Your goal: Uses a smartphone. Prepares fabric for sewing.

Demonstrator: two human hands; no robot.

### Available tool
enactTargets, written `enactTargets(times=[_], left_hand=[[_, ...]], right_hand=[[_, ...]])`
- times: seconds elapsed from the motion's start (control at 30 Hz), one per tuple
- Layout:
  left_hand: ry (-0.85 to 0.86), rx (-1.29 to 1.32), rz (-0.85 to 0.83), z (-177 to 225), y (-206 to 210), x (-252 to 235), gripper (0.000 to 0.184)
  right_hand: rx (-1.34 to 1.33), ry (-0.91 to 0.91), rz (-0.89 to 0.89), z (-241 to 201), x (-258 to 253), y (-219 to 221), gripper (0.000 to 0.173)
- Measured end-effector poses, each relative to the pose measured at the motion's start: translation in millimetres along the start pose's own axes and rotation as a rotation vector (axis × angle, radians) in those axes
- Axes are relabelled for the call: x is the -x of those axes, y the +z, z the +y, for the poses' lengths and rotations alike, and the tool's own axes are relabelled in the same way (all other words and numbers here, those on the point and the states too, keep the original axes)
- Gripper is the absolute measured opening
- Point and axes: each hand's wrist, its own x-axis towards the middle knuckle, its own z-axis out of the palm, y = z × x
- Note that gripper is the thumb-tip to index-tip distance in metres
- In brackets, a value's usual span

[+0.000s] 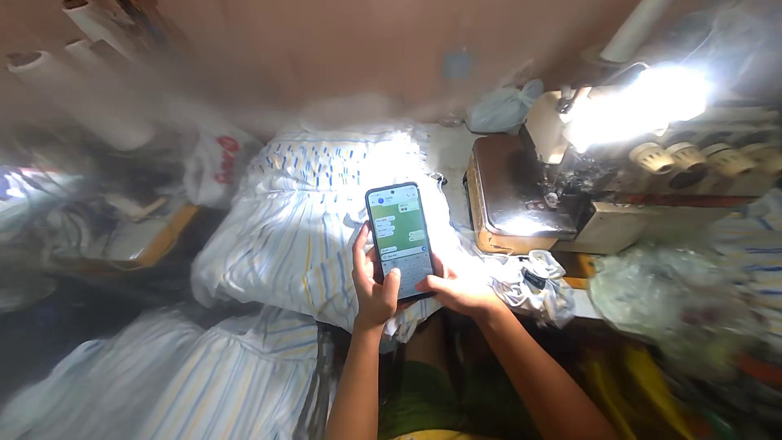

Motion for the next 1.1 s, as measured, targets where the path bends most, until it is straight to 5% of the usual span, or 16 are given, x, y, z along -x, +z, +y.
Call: enactTargets(times=[0.5,0.77,1.1], left_hand=[[-0.084,0.139,0.023,1.3,0.3,2.4,0.084],[-0.025,0.094,0.011,-0.7,-0.1,2.2,0.080],[-0.039,0.152,0.006,-3.3,-1.0,2.9,0.077]], right_hand=[[-0.149,0.082,0.040,-3.8,-0.5,5.4,0.042],[-0.008,0.081,0.270,-13.9,-3.4,28.9,0.039],[-0.181,0.107,0.203,-2.9,-3.0,12.8,0.036]])
